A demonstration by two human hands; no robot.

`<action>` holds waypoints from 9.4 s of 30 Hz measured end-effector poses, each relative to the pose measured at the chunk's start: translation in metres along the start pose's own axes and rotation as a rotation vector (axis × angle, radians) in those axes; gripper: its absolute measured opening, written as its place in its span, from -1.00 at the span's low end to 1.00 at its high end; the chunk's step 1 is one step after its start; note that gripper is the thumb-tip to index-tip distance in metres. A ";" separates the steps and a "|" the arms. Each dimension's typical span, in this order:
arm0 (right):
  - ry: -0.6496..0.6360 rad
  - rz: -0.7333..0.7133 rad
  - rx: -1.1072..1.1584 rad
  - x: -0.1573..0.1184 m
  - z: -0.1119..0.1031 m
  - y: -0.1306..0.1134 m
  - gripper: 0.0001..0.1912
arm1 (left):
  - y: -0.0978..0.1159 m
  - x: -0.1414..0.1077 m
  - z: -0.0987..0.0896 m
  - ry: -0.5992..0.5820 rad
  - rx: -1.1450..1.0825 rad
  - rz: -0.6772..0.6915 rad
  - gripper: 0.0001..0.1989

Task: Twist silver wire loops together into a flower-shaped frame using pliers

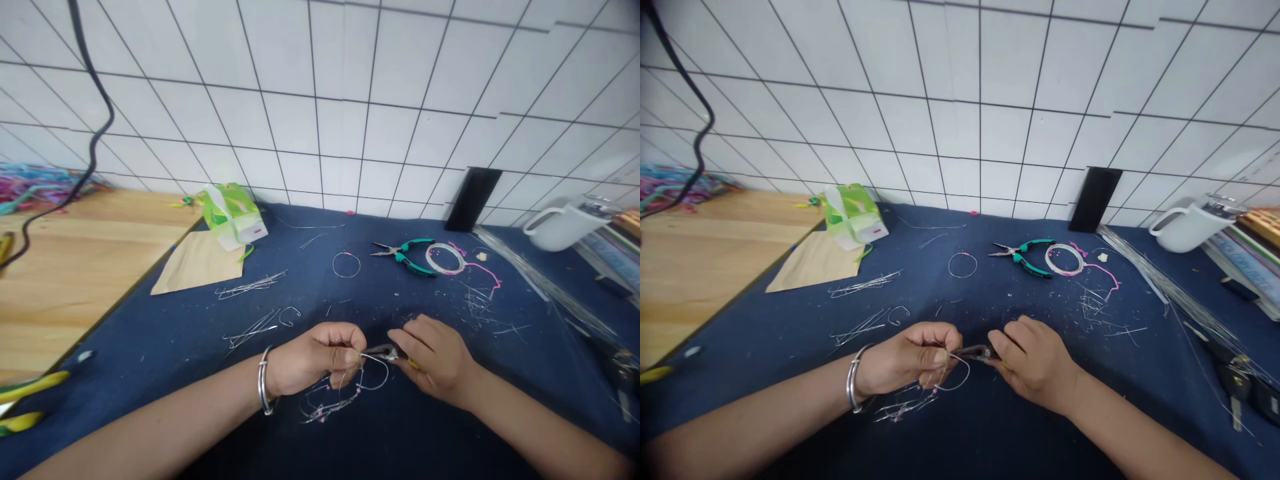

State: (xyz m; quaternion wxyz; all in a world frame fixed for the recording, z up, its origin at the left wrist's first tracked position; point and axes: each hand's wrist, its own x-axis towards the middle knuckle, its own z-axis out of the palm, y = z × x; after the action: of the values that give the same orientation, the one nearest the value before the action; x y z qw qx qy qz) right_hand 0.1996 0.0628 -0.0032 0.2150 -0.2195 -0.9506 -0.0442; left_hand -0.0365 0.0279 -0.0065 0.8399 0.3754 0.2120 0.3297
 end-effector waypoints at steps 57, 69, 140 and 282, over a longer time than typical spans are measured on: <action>0.027 0.019 0.012 0.001 -0.001 -0.005 -0.72 | -0.004 0.002 -0.004 0.011 0.061 0.006 -0.85; 0.000 0.019 -0.039 0.003 -0.003 -0.008 -0.70 | -0.004 0.002 -0.002 0.030 0.098 0.043 -0.85; -0.144 0.113 -0.150 0.001 0.001 -0.009 -0.74 | 0.012 0.002 0.005 0.285 0.832 0.013 -0.92; 0.156 0.822 1.012 0.069 0.035 0.005 -0.72 | 0.011 0.008 -0.015 0.684 0.015 0.357 -0.93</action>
State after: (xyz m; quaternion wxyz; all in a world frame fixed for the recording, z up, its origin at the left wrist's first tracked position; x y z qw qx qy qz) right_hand 0.1326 0.1007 -0.0050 0.3594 -0.4328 -0.6741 0.4786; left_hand -0.0443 0.0464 -0.0085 0.6471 0.2809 0.4138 0.5755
